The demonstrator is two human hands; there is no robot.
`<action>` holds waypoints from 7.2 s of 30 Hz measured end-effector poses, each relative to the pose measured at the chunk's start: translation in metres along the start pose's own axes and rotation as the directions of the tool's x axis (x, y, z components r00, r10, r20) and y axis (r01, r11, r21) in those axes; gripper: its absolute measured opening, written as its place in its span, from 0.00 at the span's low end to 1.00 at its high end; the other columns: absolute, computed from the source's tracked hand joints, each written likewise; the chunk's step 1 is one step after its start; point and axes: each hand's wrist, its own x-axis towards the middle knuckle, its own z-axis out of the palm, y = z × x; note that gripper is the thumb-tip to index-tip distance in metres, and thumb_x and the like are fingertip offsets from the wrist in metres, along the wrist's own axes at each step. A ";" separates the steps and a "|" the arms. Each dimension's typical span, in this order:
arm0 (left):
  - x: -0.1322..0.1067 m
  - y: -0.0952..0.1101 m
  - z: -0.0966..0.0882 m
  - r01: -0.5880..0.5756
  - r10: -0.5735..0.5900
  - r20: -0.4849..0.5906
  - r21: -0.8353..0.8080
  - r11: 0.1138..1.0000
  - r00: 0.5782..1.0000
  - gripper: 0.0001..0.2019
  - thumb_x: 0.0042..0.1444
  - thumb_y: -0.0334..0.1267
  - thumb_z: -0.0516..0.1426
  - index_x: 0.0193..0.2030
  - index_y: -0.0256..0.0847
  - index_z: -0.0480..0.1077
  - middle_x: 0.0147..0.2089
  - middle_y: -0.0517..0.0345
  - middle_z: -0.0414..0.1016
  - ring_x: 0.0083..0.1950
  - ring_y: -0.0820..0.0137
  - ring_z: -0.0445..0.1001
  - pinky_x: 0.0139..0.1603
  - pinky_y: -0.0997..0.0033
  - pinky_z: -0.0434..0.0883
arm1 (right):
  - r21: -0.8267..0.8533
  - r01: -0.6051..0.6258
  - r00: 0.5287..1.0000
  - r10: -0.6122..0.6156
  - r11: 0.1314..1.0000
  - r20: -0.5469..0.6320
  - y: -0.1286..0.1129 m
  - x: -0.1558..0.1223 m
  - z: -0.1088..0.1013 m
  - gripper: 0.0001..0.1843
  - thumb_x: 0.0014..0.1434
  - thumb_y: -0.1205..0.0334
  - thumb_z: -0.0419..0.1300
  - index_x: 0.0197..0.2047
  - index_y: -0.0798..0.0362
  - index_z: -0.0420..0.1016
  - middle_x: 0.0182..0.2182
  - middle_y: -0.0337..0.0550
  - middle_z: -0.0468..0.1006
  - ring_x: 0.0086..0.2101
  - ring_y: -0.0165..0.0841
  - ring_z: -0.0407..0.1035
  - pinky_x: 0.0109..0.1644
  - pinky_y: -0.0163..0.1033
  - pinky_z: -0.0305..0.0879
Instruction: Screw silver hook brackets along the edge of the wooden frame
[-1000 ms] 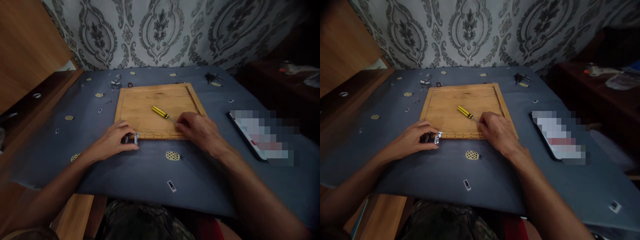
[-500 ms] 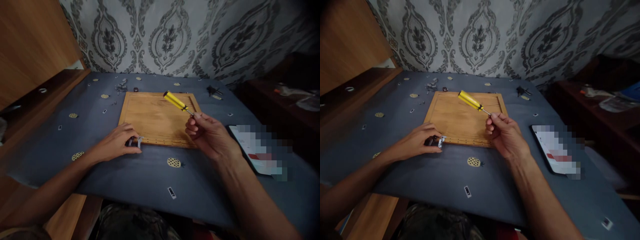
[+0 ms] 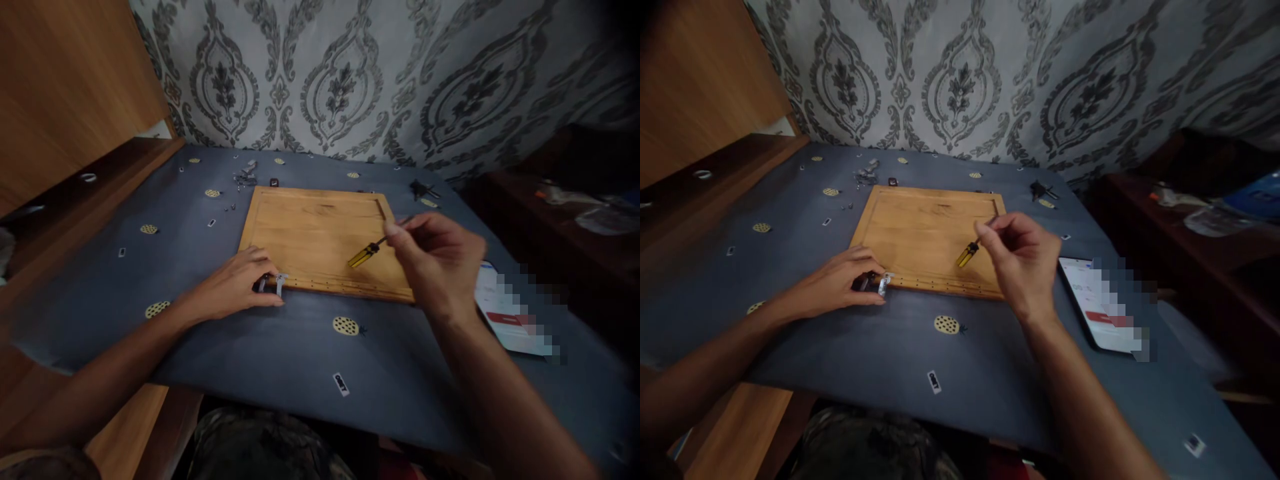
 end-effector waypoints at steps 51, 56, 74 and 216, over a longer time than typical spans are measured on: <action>0.002 0.000 0.004 -0.059 0.060 -0.035 0.018 0.998 0.998 0.14 0.62 0.48 0.67 0.43 0.39 0.74 0.43 0.55 0.72 0.49 0.61 0.72 0.51 0.64 0.68 | 0.085 -0.118 0.952 0.088 0.989 0.293 -0.053 -0.029 0.050 0.11 0.58 0.49 0.72 0.31 0.44 0.80 0.18 0.35 0.75 0.19 0.33 0.71 0.24 0.40 0.70; 0.001 0.000 0.005 -0.055 0.056 -0.025 0.047 0.997 0.998 0.16 0.63 0.50 0.66 0.43 0.38 0.75 0.45 0.53 0.72 0.50 0.60 0.73 0.53 0.62 0.69 | -0.091 0.131 0.957 -0.102 0.987 0.272 -0.058 -0.035 0.064 0.15 0.64 0.43 0.66 0.32 0.43 0.81 0.25 0.39 0.77 0.28 0.36 0.74 0.32 0.43 0.72; 0.001 0.001 0.006 -0.049 0.050 -0.020 0.065 0.997 0.999 0.17 0.61 0.50 0.67 0.43 0.37 0.75 0.48 0.51 0.72 0.51 0.58 0.72 0.53 0.60 0.68 | -0.147 0.128 0.920 -0.062 0.981 0.387 -0.032 -0.047 0.069 0.19 0.70 0.40 0.55 0.46 0.45 0.77 0.27 0.40 0.73 0.26 0.35 0.69 0.29 0.41 0.64; 0.002 0.001 0.000 -0.038 0.040 -0.051 0.040 0.998 0.998 0.15 0.62 0.51 0.66 0.42 0.40 0.77 0.42 0.56 0.73 0.43 0.64 0.72 0.45 0.64 0.70 | 0.417 -0.154 0.916 -0.029 0.896 0.400 -0.033 -0.037 0.077 0.18 0.64 0.47 0.67 0.35 0.47 0.64 0.27 0.29 0.68 0.21 0.24 0.68 0.22 0.32 0.66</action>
